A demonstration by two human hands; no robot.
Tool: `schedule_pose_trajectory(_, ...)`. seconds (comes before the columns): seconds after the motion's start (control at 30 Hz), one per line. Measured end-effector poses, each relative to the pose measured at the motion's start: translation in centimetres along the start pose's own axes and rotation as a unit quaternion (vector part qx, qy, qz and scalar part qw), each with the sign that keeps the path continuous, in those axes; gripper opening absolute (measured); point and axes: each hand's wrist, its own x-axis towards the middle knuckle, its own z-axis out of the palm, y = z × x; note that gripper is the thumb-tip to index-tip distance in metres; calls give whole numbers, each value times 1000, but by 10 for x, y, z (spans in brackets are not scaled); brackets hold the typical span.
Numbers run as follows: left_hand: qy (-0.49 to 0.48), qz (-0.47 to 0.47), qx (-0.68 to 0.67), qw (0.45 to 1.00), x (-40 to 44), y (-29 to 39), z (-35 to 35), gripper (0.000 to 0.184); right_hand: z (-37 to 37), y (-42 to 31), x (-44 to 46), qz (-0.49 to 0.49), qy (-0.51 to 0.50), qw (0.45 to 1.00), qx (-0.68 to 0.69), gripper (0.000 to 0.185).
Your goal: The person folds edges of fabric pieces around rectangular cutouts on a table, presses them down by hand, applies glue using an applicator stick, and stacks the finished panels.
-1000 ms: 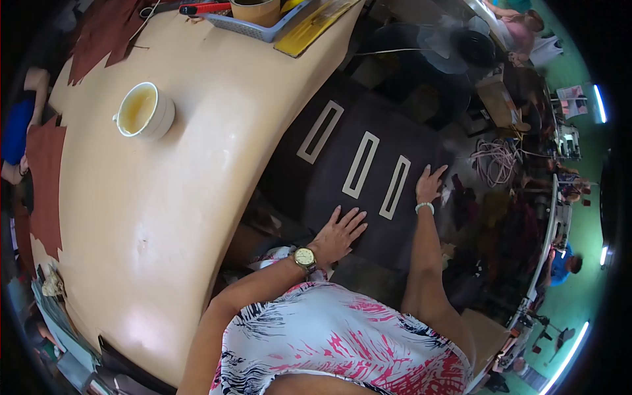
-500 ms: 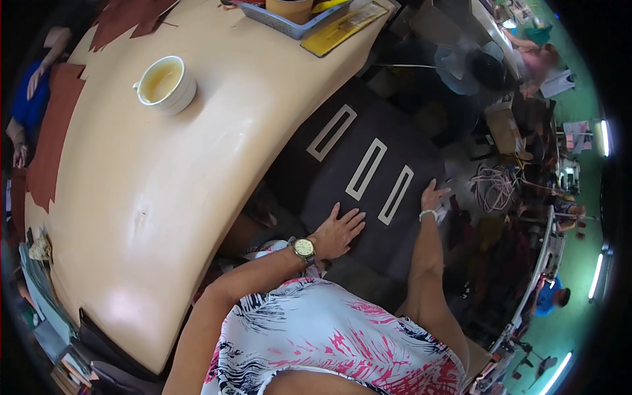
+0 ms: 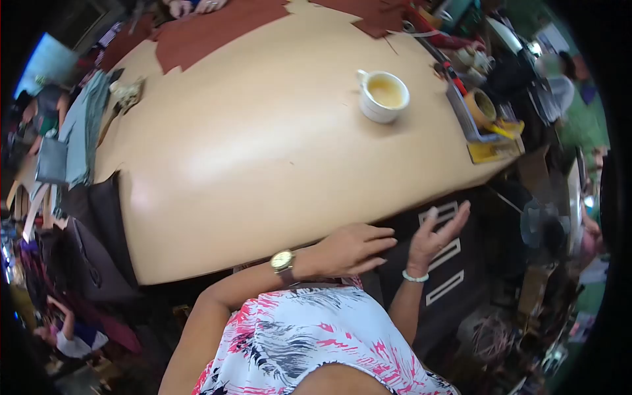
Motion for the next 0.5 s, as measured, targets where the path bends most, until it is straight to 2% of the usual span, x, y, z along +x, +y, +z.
schedule_pose_trajectory(0.03, 35, -27, 7, 999, -11, -1, -17, 41, 15, -23, 6, -37, -24, 999, 21, 58)
schedule_pose_trajectory(0.1, 94, -85, 58, 990, -29, -5, -51, 41, 37, -77, 21, -88, -70, 980, 165, 59)
schedule_pose_trajectory(0.2, 209, -160, 157, 952, -60, -22, -104, 40, 77, -137, 27, -162, -178, 941, 238, 62)
schedule_pose_trajectory(0.33, 357, -250, 344, 832, -114, -74, -205, 40, 113, -215, 27, -249, -341, 866, 267, 67)
schedule_pose_trajectory(0.4, 414, -288, 424, 752, -144, -112, -261, 51, 126, -235, 29, -236, -409, 818, 328, 68)
schedule_pose_trajectory(0.47, 472, -295, 447, 701, -175, -146, -326, 69, 138, -256, 27, -204, -465, 782, 362, 70)
schedule_pose_trajectory(0.5, 500, -333, 424, 678, -188, -165, -357, 80, 141, -265, 25, -182, -487, 769, 372, 72)
